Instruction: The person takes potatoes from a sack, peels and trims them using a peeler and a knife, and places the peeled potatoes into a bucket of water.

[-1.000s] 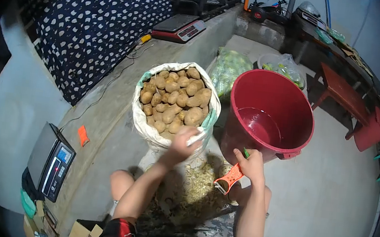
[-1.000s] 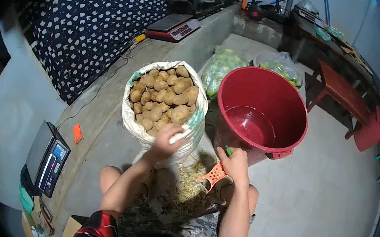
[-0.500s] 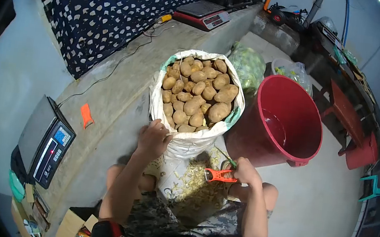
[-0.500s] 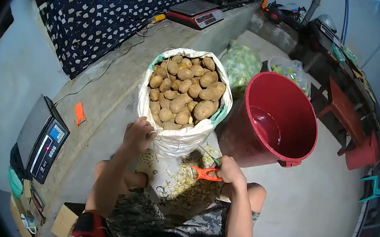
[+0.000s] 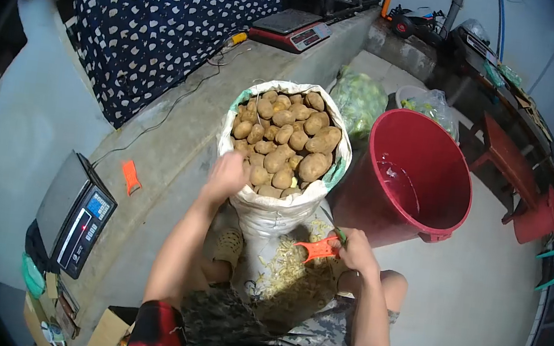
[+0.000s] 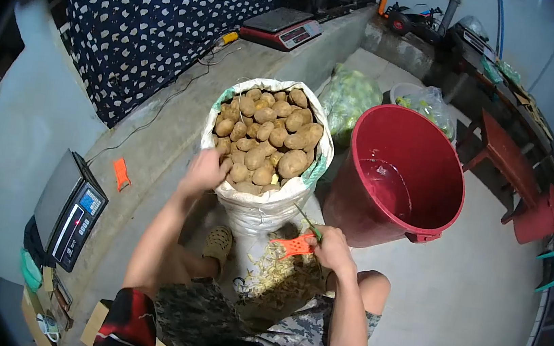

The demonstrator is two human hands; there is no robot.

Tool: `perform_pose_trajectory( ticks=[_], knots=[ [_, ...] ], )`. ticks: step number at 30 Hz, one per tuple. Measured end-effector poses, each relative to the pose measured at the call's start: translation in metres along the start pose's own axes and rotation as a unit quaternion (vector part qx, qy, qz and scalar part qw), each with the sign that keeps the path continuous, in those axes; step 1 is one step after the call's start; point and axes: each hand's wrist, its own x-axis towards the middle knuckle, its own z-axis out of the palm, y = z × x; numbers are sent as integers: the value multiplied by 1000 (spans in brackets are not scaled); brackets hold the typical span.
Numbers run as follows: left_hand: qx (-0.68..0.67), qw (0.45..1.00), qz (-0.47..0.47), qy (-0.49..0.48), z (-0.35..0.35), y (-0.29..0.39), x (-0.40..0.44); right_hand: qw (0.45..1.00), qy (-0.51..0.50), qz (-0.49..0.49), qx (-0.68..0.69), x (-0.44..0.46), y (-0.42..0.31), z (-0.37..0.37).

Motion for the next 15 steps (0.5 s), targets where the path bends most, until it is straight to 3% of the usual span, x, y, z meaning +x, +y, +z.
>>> perform_pose_trajectory(
  ticks=[1,2,4,7,10,12,14,15],
  knots=[
    [-26,997,30,63,-2,6,16,996,-29,28,79,-2,-11,-4],
    [-25,997,35,66,-3,8,30,985,-56,55,157,-1,-17,-7],
    [48,991,8,128,7,9,54,990,-44,31,129,-1,-10,-4],
    [96,992,-39,79,18,9,72,994,-19,13,108,-1,1,4],
    [106,986,-38,121,35,-5,85,992,-17,32,118,-2,-9,-8],
    [61,989,-43,124,34,-6,81,993,-7,35,113,-1,-6,-7],
    [-101,980,-44,167,24,-2,69,993,7,38,113,-1,-5,-8],
    [-301,945,-48,118,21,0,59,990,36,26,133,-1,-7,-10]
  ],
)
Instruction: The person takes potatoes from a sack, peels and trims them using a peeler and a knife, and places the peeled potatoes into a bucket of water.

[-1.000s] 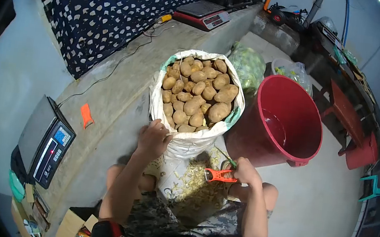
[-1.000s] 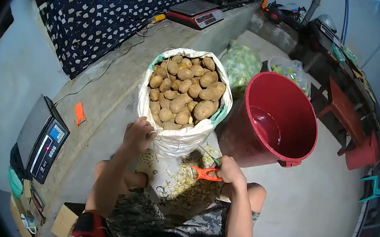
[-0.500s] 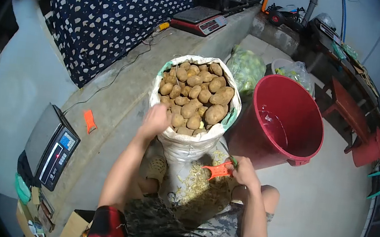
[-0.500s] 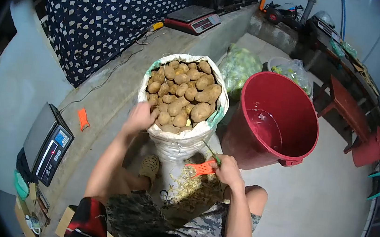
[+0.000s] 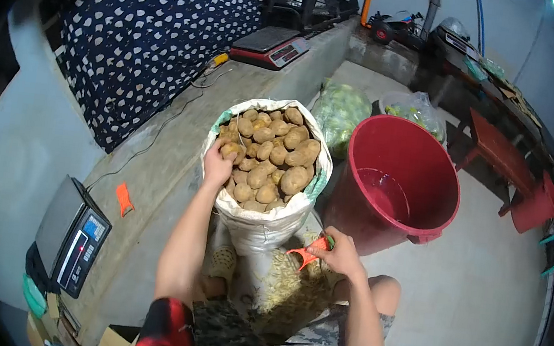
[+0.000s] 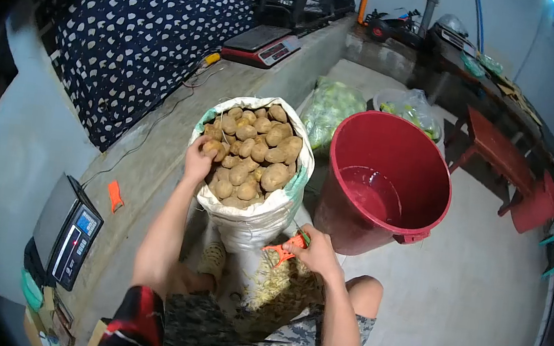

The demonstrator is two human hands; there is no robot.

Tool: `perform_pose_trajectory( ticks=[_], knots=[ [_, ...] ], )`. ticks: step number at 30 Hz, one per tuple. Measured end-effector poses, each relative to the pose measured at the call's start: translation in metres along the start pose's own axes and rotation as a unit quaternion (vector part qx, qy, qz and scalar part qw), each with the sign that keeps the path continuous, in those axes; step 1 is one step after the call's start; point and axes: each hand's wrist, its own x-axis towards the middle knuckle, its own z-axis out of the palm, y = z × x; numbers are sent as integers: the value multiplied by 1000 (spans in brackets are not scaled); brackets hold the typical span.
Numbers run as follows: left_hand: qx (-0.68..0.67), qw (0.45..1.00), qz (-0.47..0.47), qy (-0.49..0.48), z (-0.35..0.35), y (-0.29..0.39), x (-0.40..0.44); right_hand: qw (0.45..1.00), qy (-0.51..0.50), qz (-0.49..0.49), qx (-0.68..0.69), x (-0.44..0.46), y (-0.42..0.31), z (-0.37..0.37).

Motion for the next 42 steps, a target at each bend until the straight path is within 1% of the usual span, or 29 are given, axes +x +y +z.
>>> perform_pose_trajectory(
  ticks=[1,2,3,5,7,8,10,11,13,14,15,16,17,18,19,21,22,24,25,27,30,31,34,36,37,39,40,41,42],
  knots=[
    [1,1000,2,-6,-3,17,-16,999,27,-14,20,0,-2,-1],
    [-192,973,-124,-11,-8,44,-39,999,28,-8,23,0,-3,0],
    [-375,894,-246,-13,-10,57,-60,999,33,10,27,3,-4,2],
    [-468,840,-261,-86,-9,45,-96,998,43,38,32,7,-2,7],
    [-546,783,-251,-162,-6,61,-138,990,106,27,88,12,5,20],
    [-545,779,-258,-173,-1,59,-155,989,113,39,87,14,9,27],
    [-580,732,-246,-259,9,54,-183,976,162,25,143,19,15,40],
    [-581,725,-252,-270,15,52,-194,975,171,36,139,22,18,45],
    [-569,738,-222,-288,23,47,-218,972,179,40,145,23,16,54],
    [-553,754,-214,-281,28,47,-225,971,184,48,142,22,13,53],
    [-555,750,-220,-285,29,48,-230,978,186,51,76,18,2,50],
    [-529,770,-214,-284,27,49,-233,981,187,53,12,16,-5,49],
    [-503,791,-205,-283,27,50,-233,981,188,55,11,18,-5,48],
    [-522,776,-231,-268,27,44,-233,981,186,45,-14,18,-5,49],
    [-522,775,-234,-269,28,38,-233,982,184,33,-39,19,-4,50],
    [-513,790,-213,-261,27,33,-233,982,180,43,-28,22,0,55],
    [-512,789,-216,-262,26,34,-234,984,170,35,-33,23,1,57],
    [-465,815,-226,-262,22,39,-233,987,156,25,-39,26,2,58],
    [-464,815,-227,-262,21,40,-232,987,155,27,-38,27,2,57],
    [-432,833,-210,-274,18,42,-230,987,142,-2,-73,27,0,53],
    [-392,843,-222,-295,11,52,-226,987,141,-20,-80,26,-10,47],
    [-391,842,-224,-296,10,53,-226,987,142,-18,-79,26,-11,45],
    [-371,848,-200,-321,8,57,-227,980,155,-56,-110,31,-5,37],
    [-443,806,-223,-324,7,62,-233,983,145,28,-106,39,5,26],
    [-443,806,-220,-325,7,63,-232,983,147,26,-106,41,6,22],
    [-551,744,-205,-317,4,62,-231,987,145,53,-51,42,2,19],
    [-554,743,-204,-315,7,59,-231,987,157,16,-27,38,-5,23],
    [-525,769,-214,-295,11,54,-231,990,134,24,-44,34,-11,25],
    [-495,794,-226,-273,13,54,-232,988,139,-18,-69,27,-24,24]
  ],
)
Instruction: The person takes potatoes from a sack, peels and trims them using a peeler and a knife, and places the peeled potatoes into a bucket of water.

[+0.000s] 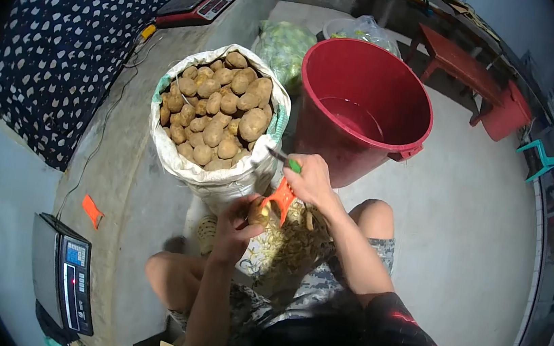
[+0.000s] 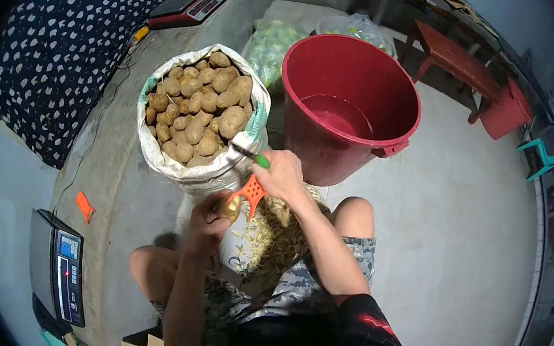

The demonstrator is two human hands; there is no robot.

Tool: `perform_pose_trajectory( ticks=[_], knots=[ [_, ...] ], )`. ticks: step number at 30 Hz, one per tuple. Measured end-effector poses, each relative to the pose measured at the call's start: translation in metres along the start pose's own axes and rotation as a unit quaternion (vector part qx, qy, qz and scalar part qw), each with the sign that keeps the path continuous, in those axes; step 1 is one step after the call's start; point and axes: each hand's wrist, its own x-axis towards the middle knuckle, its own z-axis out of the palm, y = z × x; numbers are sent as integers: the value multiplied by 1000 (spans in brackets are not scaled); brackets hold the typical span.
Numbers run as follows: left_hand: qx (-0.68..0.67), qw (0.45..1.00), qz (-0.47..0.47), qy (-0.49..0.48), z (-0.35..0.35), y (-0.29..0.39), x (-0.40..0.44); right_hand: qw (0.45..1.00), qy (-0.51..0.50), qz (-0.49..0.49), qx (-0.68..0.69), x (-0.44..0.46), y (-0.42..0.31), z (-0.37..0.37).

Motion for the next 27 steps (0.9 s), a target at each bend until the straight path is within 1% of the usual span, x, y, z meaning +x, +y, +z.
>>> perform_pose_trajectory(
  ticks=[1,2,4,5,6,7,8,9,10,12,13,15,16,17,19,20,21,23,24,25,26,27],
  knots=[
    [-2,1000,1,4,1,-2,-1,999,8,-43,-16,-3,-8,-2],
    [2,1000,5,-10,3,-4,-2,999,6,-43,-15,-2,-5,1],
    [7,1000,7,-24,1,-5,-5,997,49,-56,-33,3,11,8],
    [-26,998,9,-57,-3,-7,-6,997,49,-56,-33,6,19,8],
    [-59,994,14,-90,-1,-3,-4,999,34,22,-28,11,19,4],
    [-58,994,16,-92,2,0,-4,994,20,101,-21,15,19,1],
    [-95,992,11,-81,5,3,-7,995,13,96,14,14,18,0],
    [-135,988,9,-70,9,6,-7,995,13,94,13,13,16,1],
    [-138,988,14,-69,10,6,-5,998,5,64,18,10,14,3],
    [-66,998,3,-20,12,5,-2,1000,1,-4,17,2,1,2],
    [-67,998,5,-17,12,3,-3,1000,-2,-6,18,0,-3,2],
    [-22,997,43,-58,12,-3,-4,993,52,-84,-62,-2,-7,0],
    [-24,997,50,-62,11,-6,-3,996,60,-65,-27,2,6,5],
    [-24,996,48,-64,9,-5,-6,996,62,-63,-27,5,18,6],
    [-59,991,23,-118,5,4,-8,996,33,79,-34,13,20,1],
    [-68,991,18,-115,4,4,-9,996,33,85,-2,12,22,1],
    [-70,991,18,-115,5,3,-8,996,31,85,-3,9,22,2],
    [-70,995,39,-51,10,-2,-4,1000,12,7,18,2,12,3],
    [-72,996,40,-46,12,-4,-5,999,20,-35,-12,-3,-4,-2],
    [-44,997,50,-43,15,-4,-5,999,18,-35,-9,-4,-8,-3],
    [-14,997,59,-42,17,-2,-5,997,22,-55,-39,-4,-10,-4],
    [-12,997,57,-43,19,2,-5,994,28,-75,-70,-5,-11,-5]
  ],
)
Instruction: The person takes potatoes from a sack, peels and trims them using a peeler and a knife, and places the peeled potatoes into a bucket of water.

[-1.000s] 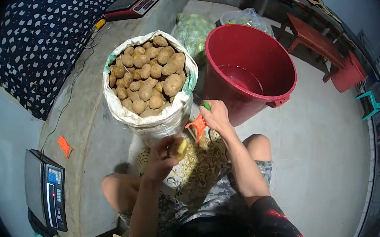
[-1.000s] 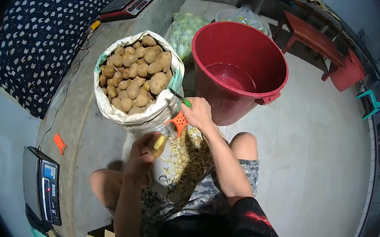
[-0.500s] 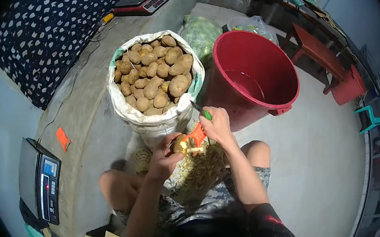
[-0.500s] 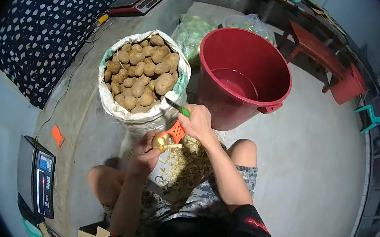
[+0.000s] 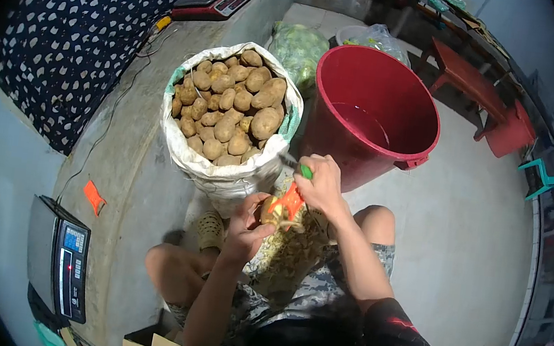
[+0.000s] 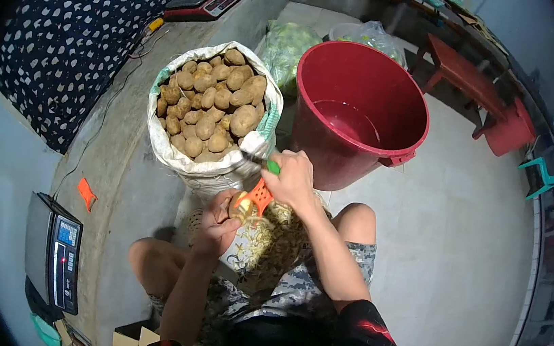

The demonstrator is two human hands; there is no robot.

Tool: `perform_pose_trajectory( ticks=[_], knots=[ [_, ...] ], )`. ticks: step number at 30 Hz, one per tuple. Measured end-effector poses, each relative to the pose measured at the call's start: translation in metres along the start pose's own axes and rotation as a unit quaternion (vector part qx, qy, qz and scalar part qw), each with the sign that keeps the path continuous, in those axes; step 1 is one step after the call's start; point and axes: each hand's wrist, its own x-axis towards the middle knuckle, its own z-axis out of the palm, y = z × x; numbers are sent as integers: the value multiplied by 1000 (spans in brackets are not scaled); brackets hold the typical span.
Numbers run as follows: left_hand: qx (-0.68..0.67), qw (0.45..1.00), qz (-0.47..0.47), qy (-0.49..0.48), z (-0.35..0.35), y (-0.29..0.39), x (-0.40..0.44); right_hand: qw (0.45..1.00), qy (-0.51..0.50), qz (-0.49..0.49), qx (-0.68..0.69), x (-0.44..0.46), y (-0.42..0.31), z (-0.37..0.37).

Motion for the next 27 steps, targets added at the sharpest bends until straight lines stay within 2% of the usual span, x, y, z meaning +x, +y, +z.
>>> perform_pose_trajectory(
  ticks=[2,4,6,8,9,10,12,14,16,17,18,20,21,24,26,27],
  knots=[
    [-38,998,-17,-48,5,8,0,999,42,16,21,5,30,20],
    [-53,996,-27,-62,3,8,-1,985,15,162,64,11,38,22],
    [-133,989,-34,-55,5,8,-5,986,7,144,85,8,32,18],
    [-119,992,-25,-25,6,3,-1,987,-21,99,124,7,14,8],
    [-101,995,-23,2,5,1,-1,995,7,27,99,5,7,5],
    [-102,995,-23,5,2,-3,-1,995,4,27,101,3,1,2],
    [-55,998,1,-15,-2,-8,-1,997,50,-59,1,1,-6,-6],
    [-57,998,-22,-10,-3,-4,-4,997,67,-27,12,6,25,12],
    [-105,992,-25,-70,-9,2,-4,990,7,142,14,14,31,8],
    [-131,989,-18,-66,-6,0,-5,983,-7,160,85,12,32,8],
    [-132,989,-18,-67,-3,1,-4,983,-5,160,84,12,23,4],
    [-91,995,-12,31,3,0,-1,988,-27,102,116,7,10,4],
    [-94,995,-9,39,2,-3,-2,998,1,27,63,4,5,6],
    [-36,999,5,-10,-3,-5,-4,999,24,-23,9,3,-5,-5],
    [-39,999,-12,-5,-1,-3,-7,999,31,-1,30,8,20,8],
    [-40,999,-18,-4,0,-2,-5,997,3,73,31,12,27,9]
  ],
)
